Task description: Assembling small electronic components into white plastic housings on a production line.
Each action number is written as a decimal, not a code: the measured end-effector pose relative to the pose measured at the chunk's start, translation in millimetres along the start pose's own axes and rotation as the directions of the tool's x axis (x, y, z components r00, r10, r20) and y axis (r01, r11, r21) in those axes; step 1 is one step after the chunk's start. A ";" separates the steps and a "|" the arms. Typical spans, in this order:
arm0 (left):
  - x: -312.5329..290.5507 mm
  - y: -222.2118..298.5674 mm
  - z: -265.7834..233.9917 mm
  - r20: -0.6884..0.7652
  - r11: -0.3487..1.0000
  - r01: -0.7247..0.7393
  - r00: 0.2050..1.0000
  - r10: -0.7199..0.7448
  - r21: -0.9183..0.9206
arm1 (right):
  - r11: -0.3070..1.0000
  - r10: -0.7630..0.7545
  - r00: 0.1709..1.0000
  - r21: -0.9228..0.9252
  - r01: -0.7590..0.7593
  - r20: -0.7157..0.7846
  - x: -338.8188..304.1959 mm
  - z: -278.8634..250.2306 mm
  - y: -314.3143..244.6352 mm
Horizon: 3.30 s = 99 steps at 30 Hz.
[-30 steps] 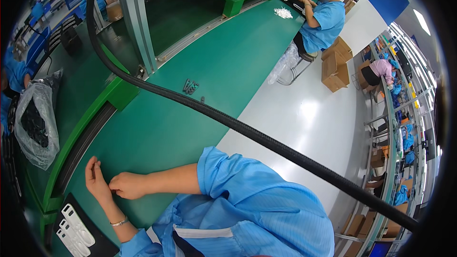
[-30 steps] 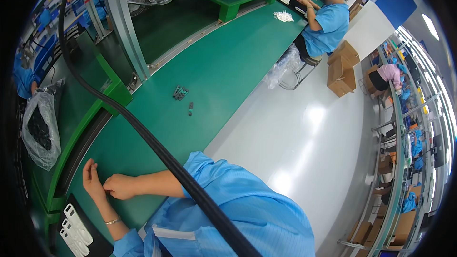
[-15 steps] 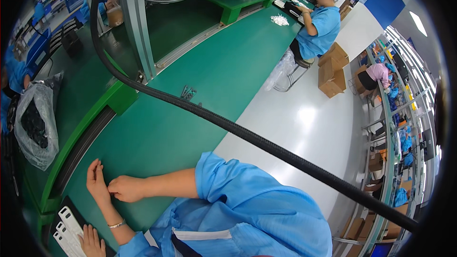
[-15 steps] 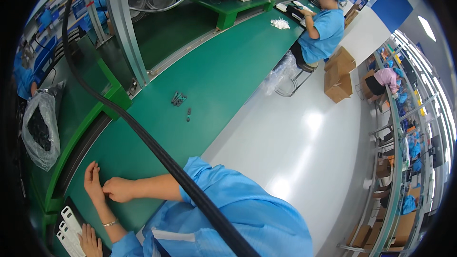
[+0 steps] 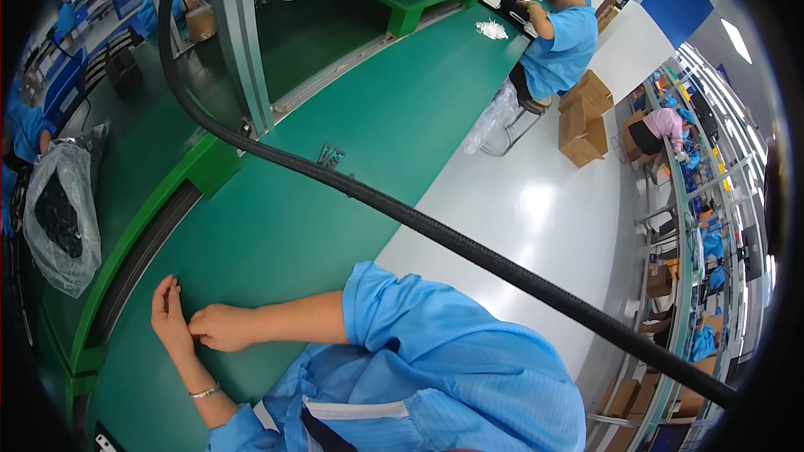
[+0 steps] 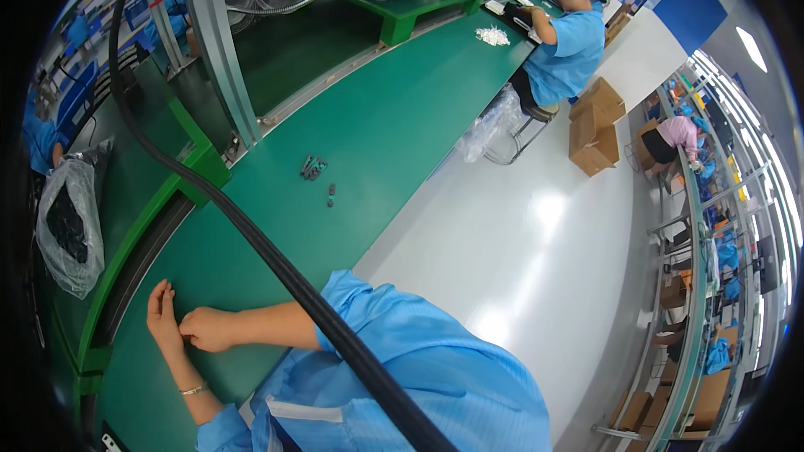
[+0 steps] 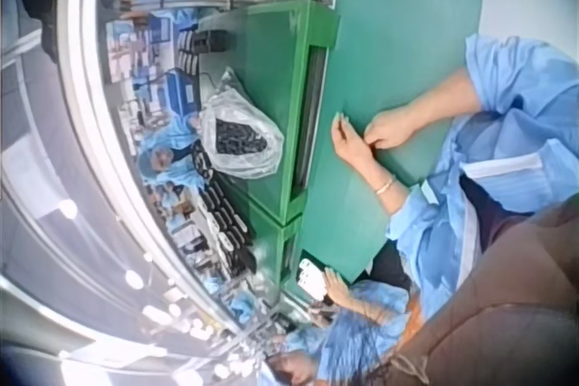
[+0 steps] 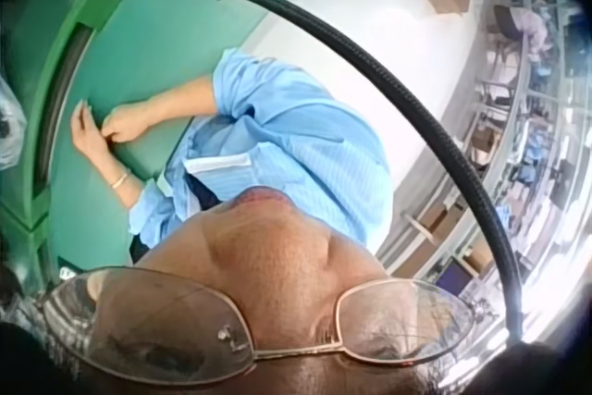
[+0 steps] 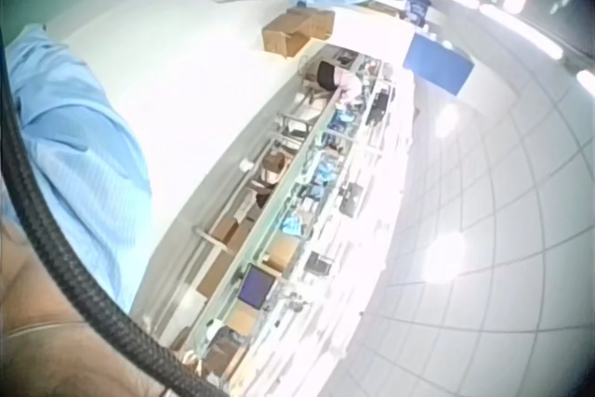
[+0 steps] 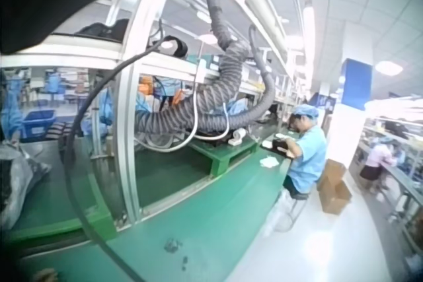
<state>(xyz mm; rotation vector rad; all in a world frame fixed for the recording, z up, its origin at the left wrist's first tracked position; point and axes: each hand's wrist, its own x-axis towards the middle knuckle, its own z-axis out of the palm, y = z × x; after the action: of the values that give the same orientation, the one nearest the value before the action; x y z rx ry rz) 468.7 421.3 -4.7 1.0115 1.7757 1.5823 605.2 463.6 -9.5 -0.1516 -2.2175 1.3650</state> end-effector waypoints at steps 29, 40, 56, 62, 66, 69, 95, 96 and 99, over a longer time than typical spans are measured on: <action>0.2 -2.0 -0.3 -0.005 1.000 -0.010 1.000 0.010 -0.006 | 0.999 -0.029 0.999 -0.019 0.029 0.013 0.9 1.1 5.1; -0.6 0.3 -0.3 -0.007 1.000 -0.007 1.000 0.007 0.022 | 1.000 -0.002 0.999 0.001 0.002 0.038 1.2 1.0 5.0; -4.7 3.2 -2.1 -0.021 0.999 -0.014 1.000 0.015 0.045 | 0.997 -0.077 0.996 0.001 0.077 0.044 2.6 1.3 5.3; -8.5 21.1 0.9 -0.087 0.983 -0.011 0.996 0.027 0.182 | 1.000 -0.012 0.997 -0.026 0.014 0.075 6.3 -0.1 -1.3; -10.5 14.5 0.9 -0.109 0.996 -0.010 0.994 0.019 0.084 | 0.999 0.017 0.993 -0.041 -0.013 0.116 4.5 -5.2 -8.0; -12.2 22.3 4.3 -0.166 0.996 -0.066 0.985 0.056 -0.059 | 0.999 0.027 0.996 -0.038 -0.023 0.087 4.4 -8.6 -12.4; -140.5 289.7 20.7 -0.455 0.373 -0.913 0.406 0.793 -0.165 | 0.991 0.090 0.983 0.087 -0.105 0.161 5.5 -20.7 -33.0; -141.6 289.1 21.4 -0.456 0.378 -0.911 0.412 0.789 -0.168 | 0.992 0.104 0.983 0.061 -0.114 0.152 7.3 -21.4 -35.5; -161.2 285.7 28.7 -0.445 0.417 -0.886 0.462 0.767 -0.201 | 0.984 0.171 0.972 0.018 -0.176 0.161 2.4 -6.1 -12.8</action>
<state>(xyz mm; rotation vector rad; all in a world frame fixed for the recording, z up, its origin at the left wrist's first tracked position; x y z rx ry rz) 632.6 312.2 259.3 1.6585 0.9211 2.7073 608.4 463.1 4.6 -0.2379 -2.3584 1.5541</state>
